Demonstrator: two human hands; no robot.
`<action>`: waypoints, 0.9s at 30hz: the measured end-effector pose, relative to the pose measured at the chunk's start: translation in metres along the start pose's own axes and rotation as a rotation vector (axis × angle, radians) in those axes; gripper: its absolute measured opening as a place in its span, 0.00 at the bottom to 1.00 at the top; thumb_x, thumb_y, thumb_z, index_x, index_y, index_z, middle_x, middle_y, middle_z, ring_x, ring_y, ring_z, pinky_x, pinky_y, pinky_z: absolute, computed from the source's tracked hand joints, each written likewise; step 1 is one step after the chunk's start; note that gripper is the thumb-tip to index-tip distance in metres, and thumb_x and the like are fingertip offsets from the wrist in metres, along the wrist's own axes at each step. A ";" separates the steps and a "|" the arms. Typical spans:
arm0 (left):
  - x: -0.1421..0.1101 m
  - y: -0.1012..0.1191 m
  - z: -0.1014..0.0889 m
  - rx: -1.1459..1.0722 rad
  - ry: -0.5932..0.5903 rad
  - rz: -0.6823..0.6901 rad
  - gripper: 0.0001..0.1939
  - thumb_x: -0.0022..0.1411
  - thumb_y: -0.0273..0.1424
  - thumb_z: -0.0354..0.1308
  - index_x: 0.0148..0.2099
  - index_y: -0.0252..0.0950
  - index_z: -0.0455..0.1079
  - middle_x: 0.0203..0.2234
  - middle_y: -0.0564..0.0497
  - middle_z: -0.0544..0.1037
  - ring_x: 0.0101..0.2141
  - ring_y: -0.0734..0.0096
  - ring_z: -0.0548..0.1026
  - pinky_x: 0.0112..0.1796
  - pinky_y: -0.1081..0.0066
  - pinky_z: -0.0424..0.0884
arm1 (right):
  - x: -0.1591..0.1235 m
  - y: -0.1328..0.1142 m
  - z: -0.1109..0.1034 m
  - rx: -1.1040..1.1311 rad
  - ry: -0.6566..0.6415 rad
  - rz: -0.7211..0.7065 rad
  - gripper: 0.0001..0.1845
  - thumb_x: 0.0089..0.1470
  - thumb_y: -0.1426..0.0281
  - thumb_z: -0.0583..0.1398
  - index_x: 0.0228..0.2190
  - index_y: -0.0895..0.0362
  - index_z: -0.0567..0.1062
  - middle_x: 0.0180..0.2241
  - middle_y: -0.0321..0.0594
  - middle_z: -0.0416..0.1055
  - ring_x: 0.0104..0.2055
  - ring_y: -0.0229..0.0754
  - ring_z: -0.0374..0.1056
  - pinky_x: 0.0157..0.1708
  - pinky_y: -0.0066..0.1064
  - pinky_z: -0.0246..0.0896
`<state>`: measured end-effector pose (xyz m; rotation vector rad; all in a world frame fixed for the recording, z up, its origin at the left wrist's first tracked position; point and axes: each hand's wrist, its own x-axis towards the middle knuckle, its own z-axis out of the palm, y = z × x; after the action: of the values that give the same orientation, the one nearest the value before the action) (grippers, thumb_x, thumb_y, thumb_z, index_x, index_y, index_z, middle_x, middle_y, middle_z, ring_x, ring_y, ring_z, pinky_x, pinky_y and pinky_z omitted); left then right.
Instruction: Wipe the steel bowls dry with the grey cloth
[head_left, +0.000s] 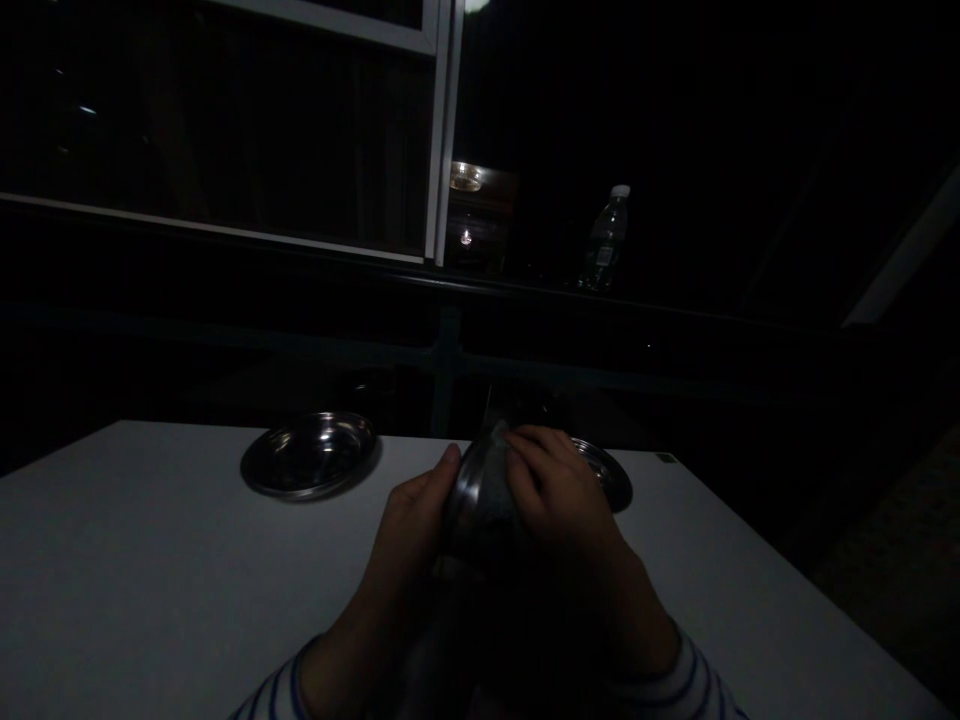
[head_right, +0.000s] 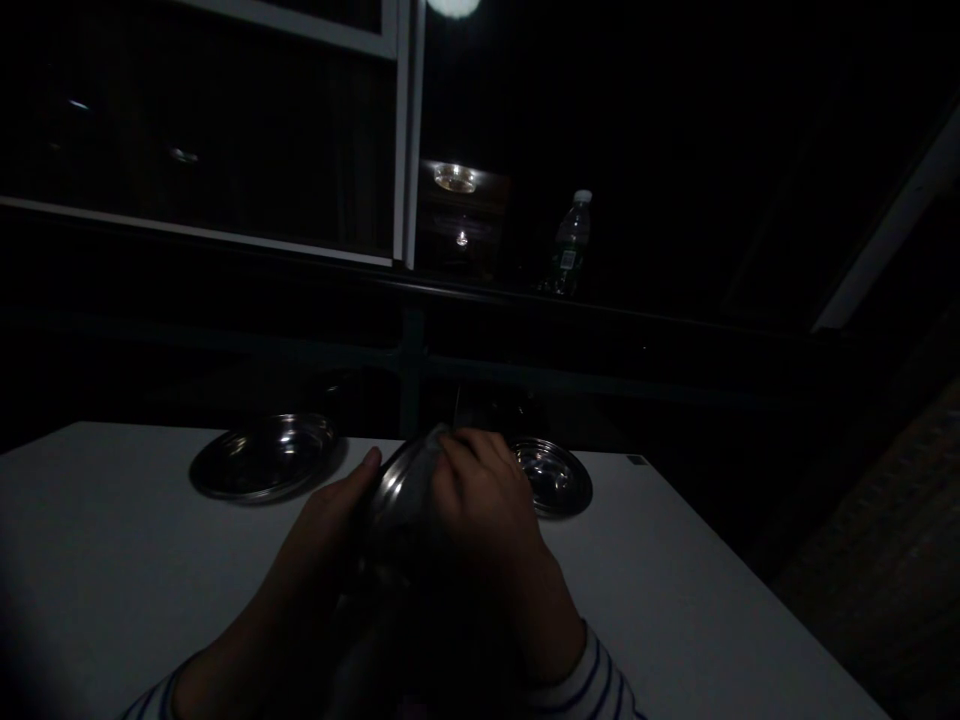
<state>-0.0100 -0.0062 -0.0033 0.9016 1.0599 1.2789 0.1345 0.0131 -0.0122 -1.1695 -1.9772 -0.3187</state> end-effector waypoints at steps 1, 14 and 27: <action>-0.001 0.001 0.001 -0.015 -0.008 -0.002 0.21 0.48 0.45 0.58 0.16 0.35 0.63 0.09 0.57 0.62 0.13 0.78 0.58 0.17 0.75 0.55 | 0.000 0.002 -0.002 0.013 -0.016 0.019 0.15 0.56 0.71 0.51 0.42 0.59 0.73 0.41 0.44 0.70 0.43 0.43 0.63 0.42 0.36 0.60; 0.002 -0.001 -0.003 0.016 0.004 0.049 0.19 0.48 0.45 0.58 0.17 0.34 0.64 0.11 0.56 0.65 0.16 0.77 0.60 0.18 0.76 0.56 | 0.001 -0.002 0.001 0.079 0.010 -0.037 0.14 0.55 0.73 0.52 0.39 0.61 0.74 0.39 0.44 0.71 0.42 0.43 0.63 0.42 0.37 0.60; 0.011 -0.007 -0.009 -0.051 0.066 0.045 0.20 0.46 0.47 0.59 0.23 0.33 0.69 0.14 0.55 0.68 0.18 0.77 0.65 0.19 0.76 0.60 | -0.003 -0.011 0.009 0.105 -0.027 -0.327 0.12 0.55 0.71 0.54 0.40 0.55 0.74 0.44 0.40 0.69 0.46 0.43 0.60 0.45 0.37 0.58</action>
<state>-0.0170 0.0037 -0.0134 0.8545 1.0591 1.3756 0.1213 0.0103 -0.0181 -0.7865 -2.1813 -0.3617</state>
